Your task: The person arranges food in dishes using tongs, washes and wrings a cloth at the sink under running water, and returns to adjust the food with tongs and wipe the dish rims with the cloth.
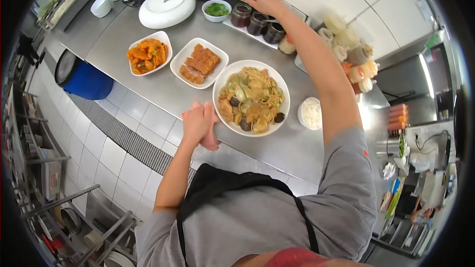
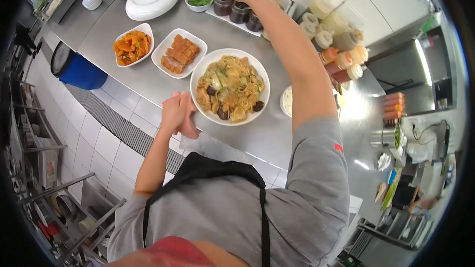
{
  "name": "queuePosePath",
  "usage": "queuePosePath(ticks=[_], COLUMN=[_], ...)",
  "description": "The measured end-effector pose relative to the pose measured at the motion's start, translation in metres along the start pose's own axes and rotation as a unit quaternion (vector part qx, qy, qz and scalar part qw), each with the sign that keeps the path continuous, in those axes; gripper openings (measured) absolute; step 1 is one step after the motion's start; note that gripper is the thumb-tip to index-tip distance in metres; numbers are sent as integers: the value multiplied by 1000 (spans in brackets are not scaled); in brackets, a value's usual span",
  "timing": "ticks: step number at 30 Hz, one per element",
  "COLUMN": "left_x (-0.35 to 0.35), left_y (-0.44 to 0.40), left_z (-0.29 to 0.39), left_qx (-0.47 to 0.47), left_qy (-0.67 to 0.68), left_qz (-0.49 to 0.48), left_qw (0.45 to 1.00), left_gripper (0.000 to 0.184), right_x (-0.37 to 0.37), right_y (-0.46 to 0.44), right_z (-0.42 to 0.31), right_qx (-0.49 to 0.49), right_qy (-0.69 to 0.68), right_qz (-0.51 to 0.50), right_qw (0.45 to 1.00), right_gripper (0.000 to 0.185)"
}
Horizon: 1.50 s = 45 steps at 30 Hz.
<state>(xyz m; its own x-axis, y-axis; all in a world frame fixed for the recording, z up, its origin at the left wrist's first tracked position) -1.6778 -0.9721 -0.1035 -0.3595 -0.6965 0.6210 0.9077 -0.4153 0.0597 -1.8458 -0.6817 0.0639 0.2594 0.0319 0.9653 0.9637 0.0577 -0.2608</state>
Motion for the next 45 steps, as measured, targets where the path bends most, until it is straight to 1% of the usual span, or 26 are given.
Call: queuePosePath(ticks=[1,2,4,5,8,9,11,12,13,16,17,19,22,23,24,25,28,29,32,33,35,36,38,40,43,45], left_x=[12,22,43,55,74,73,72,70,70,68,68,62,47,41,37,34,27,28,25,21,4,-3,9,-4,-7,-7], left_y=[2,4,13,15,0,-7,-30,-40,-46,-60,-63,-71,-70,-69,-68,-68,-70,-72,-75,-75,-77,-74,-72,-64,-72,-72], left_z=[-4,-10,-14,-17,-35,-38,-42,-40,-34,-25,-23,-28,-37,-38,-38,-37,-27,-24,-26,-31,-44,-49,-30,-39,-27,-16], left_qx=[14,30,-9,-27,66,39,-25,-36,-43,-95,-115,-116,-122,-135,-149,-141,-130,-132,-106,-90,-98,-98,-86,8,-95,-111], left_qy=[-19,-37,79,135,154,134,96,102,109,136,142,136,150,158,164,166,163,155,185,204,205,207,185,219,203,170], left_qz=[-2,-11,72,116,67,52,25,-24,-73,-179,-209,-276,-360,-376,-391,-414,-462,-468,-457,-452,-449,-452,-490,-562,-500,-494], left_qw=[1000,999,994,984,984,989,995,994,990,970,961,944,913,903,893,884,862,860,863,864,864,862,848,798,837,845], left_gripper=[42,38,26,21,20,23,30,32,35,43,45,47,44,43,42,40,38,37,36,35,33,32,28,26,24,20], right_x=[-2,-12,-41,-53,-67,-75,-92,-101,-110,-140,-143,-137,-124,-119,-111,-76,-103,-87,-52,-42,-13,-2,19,33,53,58], right_y=[-17,-33,-67,-83,-125,-139,-167,-178,-190,-210,-213,-210,-230,-241,-248,-244,-198,-182,-150,-129,-71,-38,28,92,167,208], right_z=[-10,-11,-9,-3,-7,-6,-5,-5,-3,9,11,11,18,28,36,19,27,24,40,38,20,8,-24,-56,-93,-114], right_qx=[3,10,29,12,23,13,5,1,-12,-84,-90,-109,-78,-96,-115,-98,-124,-209,-248,-243,-241,-230,-210,-252,-327,-368], right_qy=[36,34,36,24,82,91,145,171,206,99,110,129,249,255,262,217,219,185,89,56,-12,-5,2,22,33,34], right_qz=[-20,2,30,17,39,20,42,47,18,-91,-102,-129,-276,-290,-302,-152,-203,-130,-20,-27,-39,-55,-86,-139,-234,-279], right_qw=[999,999,998,999,996,996,989,984,978,987,985,977,925,917,909,959,946,951,965,968,970,972,974,957,915,886], right_gripper=[30,28,28,35,39,43,47,49,54,58,58,59,58,58,58,30,61,63,64,63,63,60,54,46,34,29])
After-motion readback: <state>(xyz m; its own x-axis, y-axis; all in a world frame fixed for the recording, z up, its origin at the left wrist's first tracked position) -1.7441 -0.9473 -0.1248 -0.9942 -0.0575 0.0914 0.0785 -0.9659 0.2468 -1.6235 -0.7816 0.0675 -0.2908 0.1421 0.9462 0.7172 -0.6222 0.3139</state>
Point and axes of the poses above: each hand's wrist, its own y-axis away from the middle knuckle, its own x-axis out of the back of the hand, z = x × y, the point moved 7 cm from there along -y, towards the middle knuckle, and after that the axes turned 1 degree about z, right-handed, at the moved point
